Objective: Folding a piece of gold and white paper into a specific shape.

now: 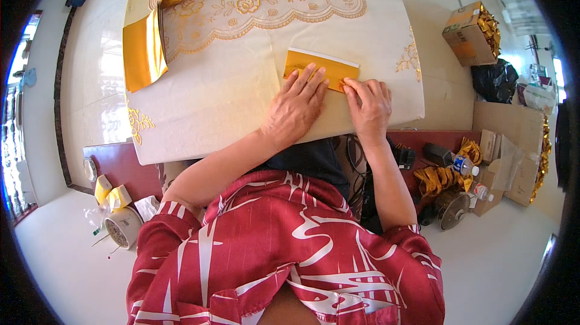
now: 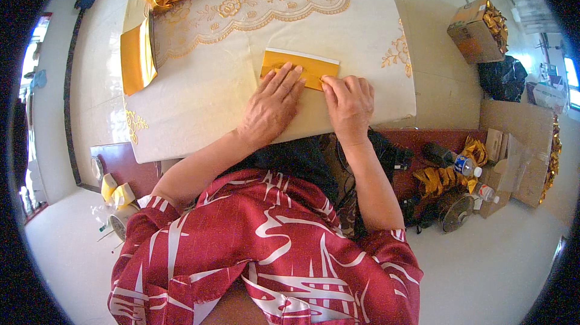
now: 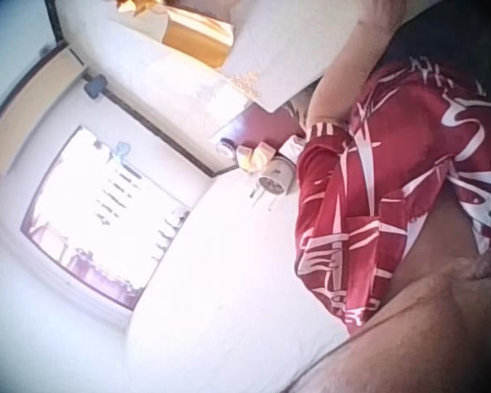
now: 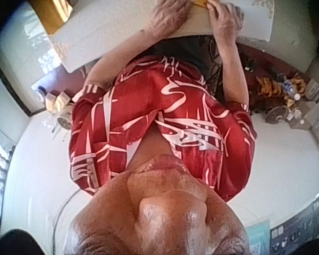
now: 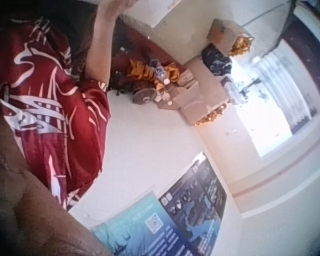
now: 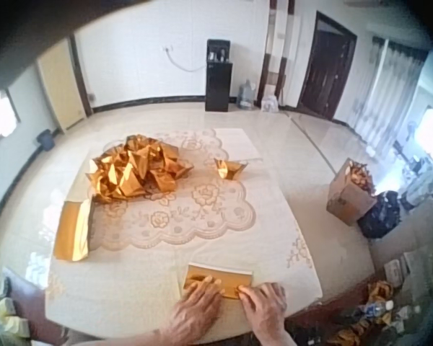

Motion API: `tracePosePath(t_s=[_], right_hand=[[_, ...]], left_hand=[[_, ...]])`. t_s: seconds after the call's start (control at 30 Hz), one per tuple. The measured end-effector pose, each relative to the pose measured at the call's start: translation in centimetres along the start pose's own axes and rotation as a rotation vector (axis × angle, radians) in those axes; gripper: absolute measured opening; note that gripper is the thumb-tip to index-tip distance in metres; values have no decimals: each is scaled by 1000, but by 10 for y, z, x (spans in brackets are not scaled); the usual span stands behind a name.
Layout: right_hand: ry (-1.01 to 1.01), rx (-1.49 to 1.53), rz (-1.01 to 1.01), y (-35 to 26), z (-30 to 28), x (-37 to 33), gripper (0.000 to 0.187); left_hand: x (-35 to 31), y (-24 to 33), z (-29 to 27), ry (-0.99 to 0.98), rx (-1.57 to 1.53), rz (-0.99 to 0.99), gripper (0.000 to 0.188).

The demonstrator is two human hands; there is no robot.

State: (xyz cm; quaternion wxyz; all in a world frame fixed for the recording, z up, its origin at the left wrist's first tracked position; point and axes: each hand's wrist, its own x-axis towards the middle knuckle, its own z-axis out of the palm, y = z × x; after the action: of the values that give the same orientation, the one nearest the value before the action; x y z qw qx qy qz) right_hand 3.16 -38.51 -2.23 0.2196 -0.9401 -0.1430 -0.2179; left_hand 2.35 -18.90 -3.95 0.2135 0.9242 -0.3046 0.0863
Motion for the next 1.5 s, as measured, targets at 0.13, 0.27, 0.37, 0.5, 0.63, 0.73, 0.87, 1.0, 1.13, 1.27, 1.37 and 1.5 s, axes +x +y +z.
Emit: tracePosePath(t_s=[0.13,0.27,0.37,0.5,0.63,0.73,0.87,1.0,1.13,1.27,1.37,1.5], right_hand=[[-15,-5,5,3,1,-2,16],[-3,-21,-6,6,4,-5,18],[-10,-15,39,4,5,-10,22],[2,-90,-87,-4,-2,-15,34],[-279,48,-152,-23,2,-25,45],[-324,63,-99,-23,1,-26,47],[-359,-1,-113,-14,-5,-27,49],[-369,-69,-143,-3,-9,-29,45],[-285,-29,-149,2,-8,-24,37],[-183,16,-192,5,-6,-10,29],[-147,34,-212,5,-6,-1,26],[-103,45,-229,7,-2,5,22]], left_hand=[[0,7,-6,-101,-15,-39,69],[1,9,-6,-106,39,-56,70],[1,10,-4,-120,73,-68,71],[1,10,-3,-140,64,-82,70],[0,8,3,-127,149,-88,67],[-1,8,1,-111,96,-74,65],[0,7,-4,-116,56,-72,66],[-5,-5,-7,-110,28,-41,64],[-8,-28,-11,-31,1,45,52],[-1,-45,-18,72,-70,97,40],[6,-55,-22,107,-59,130,31],[12,-62,-25,144,-126,177,25]])
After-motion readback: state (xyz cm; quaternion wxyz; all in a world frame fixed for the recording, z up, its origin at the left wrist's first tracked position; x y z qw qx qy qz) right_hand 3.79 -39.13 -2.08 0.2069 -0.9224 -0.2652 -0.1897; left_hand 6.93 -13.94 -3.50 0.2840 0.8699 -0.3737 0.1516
